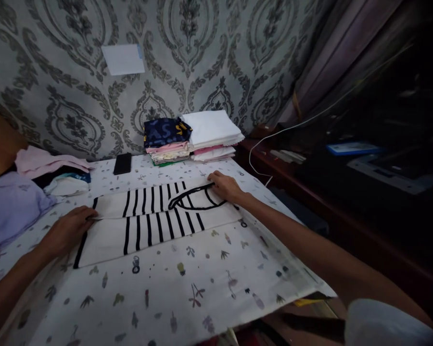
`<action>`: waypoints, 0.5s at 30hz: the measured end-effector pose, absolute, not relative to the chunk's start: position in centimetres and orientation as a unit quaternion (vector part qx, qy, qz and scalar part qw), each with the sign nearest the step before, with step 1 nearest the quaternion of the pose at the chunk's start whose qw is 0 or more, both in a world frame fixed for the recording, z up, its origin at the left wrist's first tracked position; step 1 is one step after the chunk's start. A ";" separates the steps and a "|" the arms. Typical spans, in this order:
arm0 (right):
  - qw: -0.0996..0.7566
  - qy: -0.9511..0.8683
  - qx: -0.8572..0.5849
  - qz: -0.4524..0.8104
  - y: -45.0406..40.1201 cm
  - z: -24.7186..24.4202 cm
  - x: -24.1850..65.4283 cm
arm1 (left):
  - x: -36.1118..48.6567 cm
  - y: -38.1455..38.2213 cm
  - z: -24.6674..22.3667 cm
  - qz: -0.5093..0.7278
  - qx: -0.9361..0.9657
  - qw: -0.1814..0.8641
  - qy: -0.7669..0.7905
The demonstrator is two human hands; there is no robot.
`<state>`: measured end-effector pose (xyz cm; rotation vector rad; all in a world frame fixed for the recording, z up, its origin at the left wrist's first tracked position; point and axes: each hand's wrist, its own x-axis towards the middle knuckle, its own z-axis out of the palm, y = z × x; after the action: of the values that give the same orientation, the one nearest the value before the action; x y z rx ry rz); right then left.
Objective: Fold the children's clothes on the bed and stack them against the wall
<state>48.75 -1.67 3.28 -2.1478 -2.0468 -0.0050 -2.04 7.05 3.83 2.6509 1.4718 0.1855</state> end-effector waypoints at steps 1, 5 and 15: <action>0.100 -0.678 -0.728 -0.007 -1.6 3.2 48.9 | -1.9 7.1 4.1 0.063 0.871 0.050 0.484; 0.167 -0.649 -0.741 -0.035 -1.0 2.9 50.2 | -1.9 7.0 5.6 0.080 0.870 0.043 0.484; 0.118 -0.639 -0.759 0.027 -0.6 2.7 50.8 | -2.3 7.1 4.5 0.050 0.874 0.077 0.477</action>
<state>50.79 -0.58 2.71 -2.2212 -1.8700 0.0800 -2.30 7.09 4.49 2.6196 1.4288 0.1492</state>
